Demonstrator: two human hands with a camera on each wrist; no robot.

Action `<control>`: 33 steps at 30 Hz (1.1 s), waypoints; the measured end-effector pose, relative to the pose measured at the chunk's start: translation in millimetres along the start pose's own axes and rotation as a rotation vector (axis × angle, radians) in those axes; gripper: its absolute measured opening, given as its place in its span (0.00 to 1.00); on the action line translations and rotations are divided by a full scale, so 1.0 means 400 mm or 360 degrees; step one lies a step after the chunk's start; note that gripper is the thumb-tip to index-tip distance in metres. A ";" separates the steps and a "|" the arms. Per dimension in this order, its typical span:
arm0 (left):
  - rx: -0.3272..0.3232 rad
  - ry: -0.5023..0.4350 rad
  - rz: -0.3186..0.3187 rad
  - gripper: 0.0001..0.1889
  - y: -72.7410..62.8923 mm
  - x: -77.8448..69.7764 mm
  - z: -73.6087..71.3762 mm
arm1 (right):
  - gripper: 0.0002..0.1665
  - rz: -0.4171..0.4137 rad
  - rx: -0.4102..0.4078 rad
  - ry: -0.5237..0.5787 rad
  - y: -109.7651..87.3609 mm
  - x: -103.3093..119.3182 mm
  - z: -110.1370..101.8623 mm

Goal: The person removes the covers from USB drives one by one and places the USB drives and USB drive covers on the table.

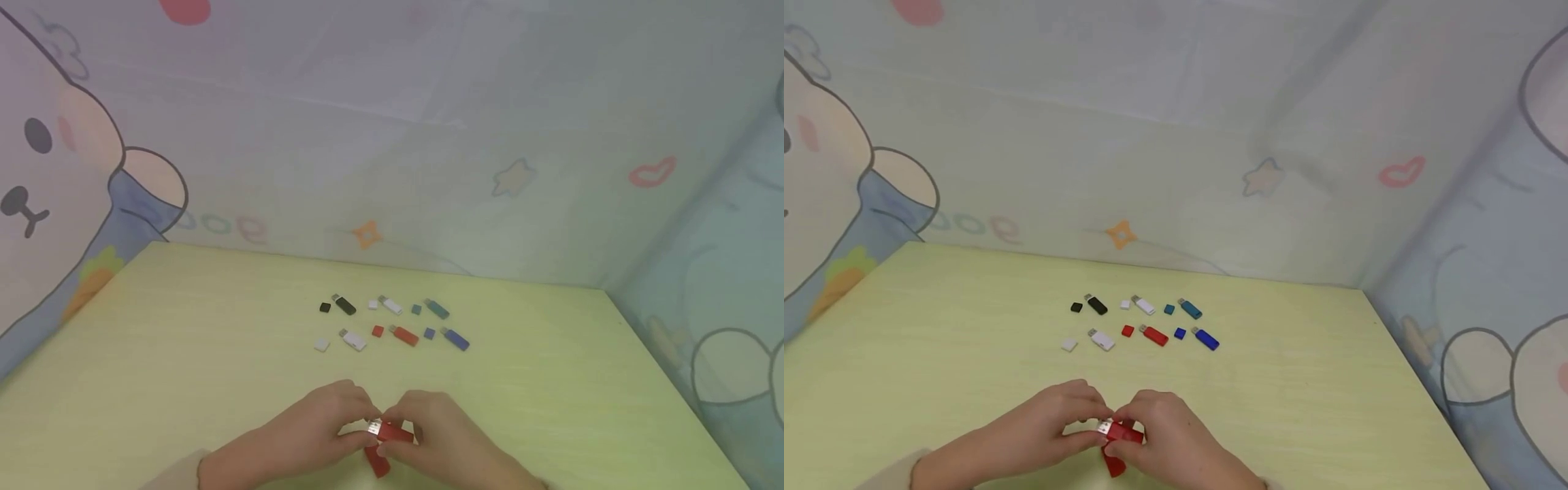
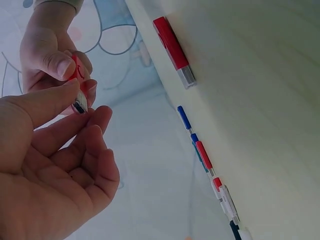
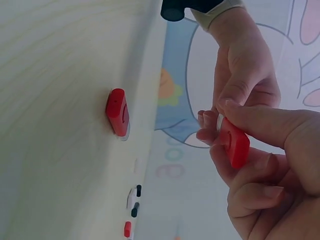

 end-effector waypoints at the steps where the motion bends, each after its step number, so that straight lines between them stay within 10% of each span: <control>1: -0.0002 0.0000 0.0012 0.07 -0.001 -0.001 0.000 | 0.07 -0.0013 -0.0006 -0.0005 0.000 0.000 0.001; 14: -0.0048 -0.0017 0.0162 0.09 -0.018 -0.012 -0.006 | 0.05 -0.0214 -0.0022 -0.0002 -0.003 0.013 0.011; 33: -0.0014 -0.0094 0.0295 0.10 -0.017 -0.006 0.002 | 0.05 -0.0069 0.0141 -0.0002 -0.003 0.002 0.029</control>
Point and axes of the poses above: each hand's wrist, its own y-axis towards the middle knuckle, its own z-axis out of the palm, x = y × z, the point moved 6 cm from there along y, towards the middle knuckle, and after that the axes turned 3 degrees about -y, right-handed, at the moved point
